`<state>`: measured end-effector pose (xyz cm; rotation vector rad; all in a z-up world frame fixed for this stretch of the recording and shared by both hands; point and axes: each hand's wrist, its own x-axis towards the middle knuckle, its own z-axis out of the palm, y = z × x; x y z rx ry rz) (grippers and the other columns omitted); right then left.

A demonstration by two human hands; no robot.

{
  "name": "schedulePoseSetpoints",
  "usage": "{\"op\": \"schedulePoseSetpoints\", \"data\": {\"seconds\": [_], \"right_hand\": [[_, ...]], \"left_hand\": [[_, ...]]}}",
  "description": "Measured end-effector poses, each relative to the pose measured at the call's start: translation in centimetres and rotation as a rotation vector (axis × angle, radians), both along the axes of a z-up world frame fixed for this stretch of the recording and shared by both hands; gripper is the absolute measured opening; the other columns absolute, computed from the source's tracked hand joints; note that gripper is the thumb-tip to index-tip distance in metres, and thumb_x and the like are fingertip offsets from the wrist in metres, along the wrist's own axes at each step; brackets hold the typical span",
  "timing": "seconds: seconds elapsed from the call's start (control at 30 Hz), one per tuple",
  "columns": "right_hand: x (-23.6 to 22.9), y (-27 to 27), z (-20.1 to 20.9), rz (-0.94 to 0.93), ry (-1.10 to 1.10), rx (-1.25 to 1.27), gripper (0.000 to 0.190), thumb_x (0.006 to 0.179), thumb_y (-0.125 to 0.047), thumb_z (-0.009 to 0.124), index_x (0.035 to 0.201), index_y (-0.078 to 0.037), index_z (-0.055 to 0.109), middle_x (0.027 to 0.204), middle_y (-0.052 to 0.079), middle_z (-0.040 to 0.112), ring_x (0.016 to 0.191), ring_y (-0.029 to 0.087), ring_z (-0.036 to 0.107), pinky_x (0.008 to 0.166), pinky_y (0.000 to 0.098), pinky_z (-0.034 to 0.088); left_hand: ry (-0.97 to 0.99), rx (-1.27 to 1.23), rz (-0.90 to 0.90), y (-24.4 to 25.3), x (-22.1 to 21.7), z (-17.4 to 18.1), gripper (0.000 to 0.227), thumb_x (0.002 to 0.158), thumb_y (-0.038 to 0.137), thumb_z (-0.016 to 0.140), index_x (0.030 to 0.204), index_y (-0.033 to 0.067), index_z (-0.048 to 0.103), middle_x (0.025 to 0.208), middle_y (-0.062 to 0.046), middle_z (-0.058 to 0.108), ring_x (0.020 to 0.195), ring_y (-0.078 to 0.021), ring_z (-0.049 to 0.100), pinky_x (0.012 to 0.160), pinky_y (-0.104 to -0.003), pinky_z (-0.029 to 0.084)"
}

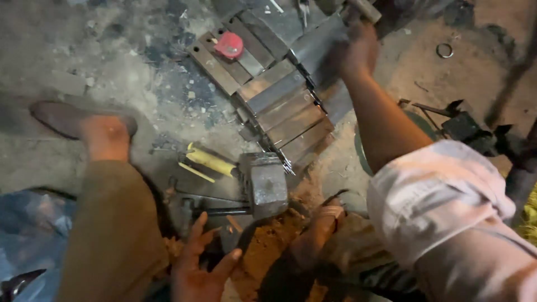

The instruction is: The person sits on the floor and uses a metal file to smooth the edges of small rectangular metal pieces. They repeatedly pick up a piece, file its edges, and place it back on a stack of similar pieces.

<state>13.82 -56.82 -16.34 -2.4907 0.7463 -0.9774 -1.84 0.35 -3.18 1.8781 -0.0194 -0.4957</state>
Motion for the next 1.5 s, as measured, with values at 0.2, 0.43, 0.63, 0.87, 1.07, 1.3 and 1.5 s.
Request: {"op": "schedulePoseSetpoints", "data": {"seconds": [0.2,0.43,0.63,0.87,1.07,1.3,1.5], "right_hand": [[-3.3,4.6,-4.3,-0.621,0.169,1.044,0.029,0.082,-0.020,0.070,0.102,0.000,0.065,0.099,0.016,0.070,0.089,0.034,0.068,0.078,0.0443,0.055],[-0.7,6.1,-4.3,-0.744,0.191,0.992,0.026,0.085,-0.020,0.070,0.099,0.002,0.065,0.095,0.016,0.069,0.083,0.032,0.066,0.072,0.0439,0.053],[-0.6,6.8,-5.2,-0.794,0.226,0.980,0.025,0.087,-0.020,0.071,0.096,0.003,0.065,0.091,0.015,0.069,0.079,0.031,0.065,0.067,0.0436,0.051],[1.0,6.1,-4.4,-0.776,0.254,0.997,0.025,0.090,-0.019,0.072,0.092,0.004,0.065,0.087,0.015,0.069,0.073,0.030,0.064,0.061,0.0432,0.050],[-1.2,6.0,-0.5,-0.673,0.306,1.005,0.026,0.092,-0.019,0.072,0.089,0.005,0.065,0.084,0.015,0.068,0.068,0.029,0.063,0.056,0.0429,0.048],[-14.0,13.3,4.0,-0.173,0.189,0.953,0.019,0.091,-0.015,0.073,0.090,0.004,0.069,0.084,0.012,0.071,0.068,0.021,0.064,0.056,0.0370,0.050],[-18.1,24.0,7.7,0.574,0.348,0.491,0.018,0.081,-0.006,0.067,0.095,0.000,0.075,0.089,0.018,0.072,0.083,0.034,0.067,0.072,0.0441,0.053]], "left_hand": [[0.049,-0.135,0.012,0.1,-0.6,-1.4,0.094,0.063,-0.001,0.086,0.148,0.0063,0.048,0.118,-0.012,0.073,0.111,-0.0184,0.068,0.096,-0.035,0.053],[0.130,0.131,-0.067,0.3,0.3,-1.1,0.093,0.063,-0.004,0.091,0.145,0.0071,0.050,0.116,-0.015,0.075,0.116,-0.0201,0.066,0.099,-0.036,0.048],[0.188,-0.007,0.019,-0.3,-0.1,-1.1,0.090,0.065,-0.004,0.085,0.147,0.0075,0.049,0.115,-0.016,0.073,0.110,-0.0192,0.071,0.093,-0.034,0.056],[0.156,0.020,-0.042,0.0,-0.1,-1.5,0.090,0.066,0.000,0.085,0.147,0.0081,0.048,0.114,-0.014,0.077,0.105,-0.0186,0.073,0.094,-0.035,0.055],[-0.072,-0.048,-0.061,-0.6,0.6,-1.8,0.089,0.063,0.002,0.090,0.144,0.0057,0.051,0.112,-0.014,0.075,0.106,-0.0182,0.069,0.093,-0.036,0.055],[0.013,-0.130,-0.030,-0.7,0.5,-0.3,0.084,0.069,0.007,0.087,0.145,0.0065,0.052,0.116,-0.013,0.072,0.106,-0.0172,0.068,0.091,-0.036,0.057],[-0.508,-0.155,-0.171,-1.0,0.2,-2.4,0.066,0.072,0.006,0.091,0.129,0.0058,0.057,0.137,-0.020,0.062,0.122,-0.0237,0.061,0.100,-0.037,0.052]]}}
